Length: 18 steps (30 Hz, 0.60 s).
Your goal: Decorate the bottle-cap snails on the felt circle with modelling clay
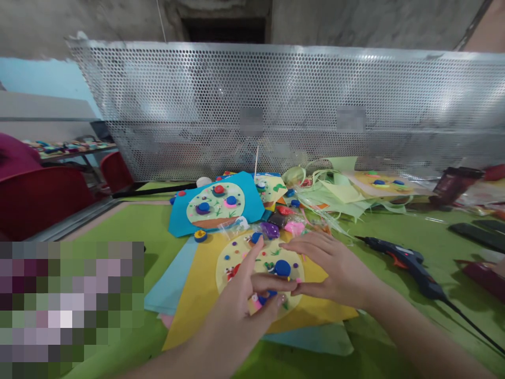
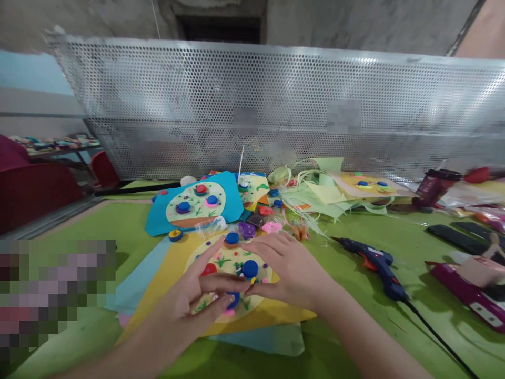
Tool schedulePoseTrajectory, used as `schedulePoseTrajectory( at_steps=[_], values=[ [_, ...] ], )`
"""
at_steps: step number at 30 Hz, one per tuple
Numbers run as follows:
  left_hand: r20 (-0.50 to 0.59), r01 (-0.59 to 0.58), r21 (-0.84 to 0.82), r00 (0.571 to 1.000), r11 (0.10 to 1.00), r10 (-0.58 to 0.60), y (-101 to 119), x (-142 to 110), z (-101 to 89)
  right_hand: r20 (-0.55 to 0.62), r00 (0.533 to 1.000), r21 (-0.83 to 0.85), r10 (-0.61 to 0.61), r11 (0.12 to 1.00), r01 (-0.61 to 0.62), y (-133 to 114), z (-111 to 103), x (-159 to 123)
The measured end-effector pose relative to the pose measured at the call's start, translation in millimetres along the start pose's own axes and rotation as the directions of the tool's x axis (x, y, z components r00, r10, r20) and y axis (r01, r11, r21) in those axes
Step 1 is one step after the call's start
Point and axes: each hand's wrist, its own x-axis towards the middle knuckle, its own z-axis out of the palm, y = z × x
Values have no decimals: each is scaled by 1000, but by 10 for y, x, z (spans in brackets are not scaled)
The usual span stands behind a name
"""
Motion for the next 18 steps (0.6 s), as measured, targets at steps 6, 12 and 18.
schedulePoseTrajectory(
  at_steps=[6, 12, 18],
  values=[
    [17, -28, 20, 999, 999, 28, -68, 1, -5, 3, 1000, -20, -21, 1000, 21, 4, -5, 10],
    [26, -18, 21, 1000, 1000, 18, -125, 15, -9, 34, 999, -7, -15, 1000, 15, -4, 3, -7],
    [30, -23, 22, 999, 1000, 22, -136, 29, -1, 43, 999, 13, -16, 1000, 15, 2, 19, -13]
  ],
)
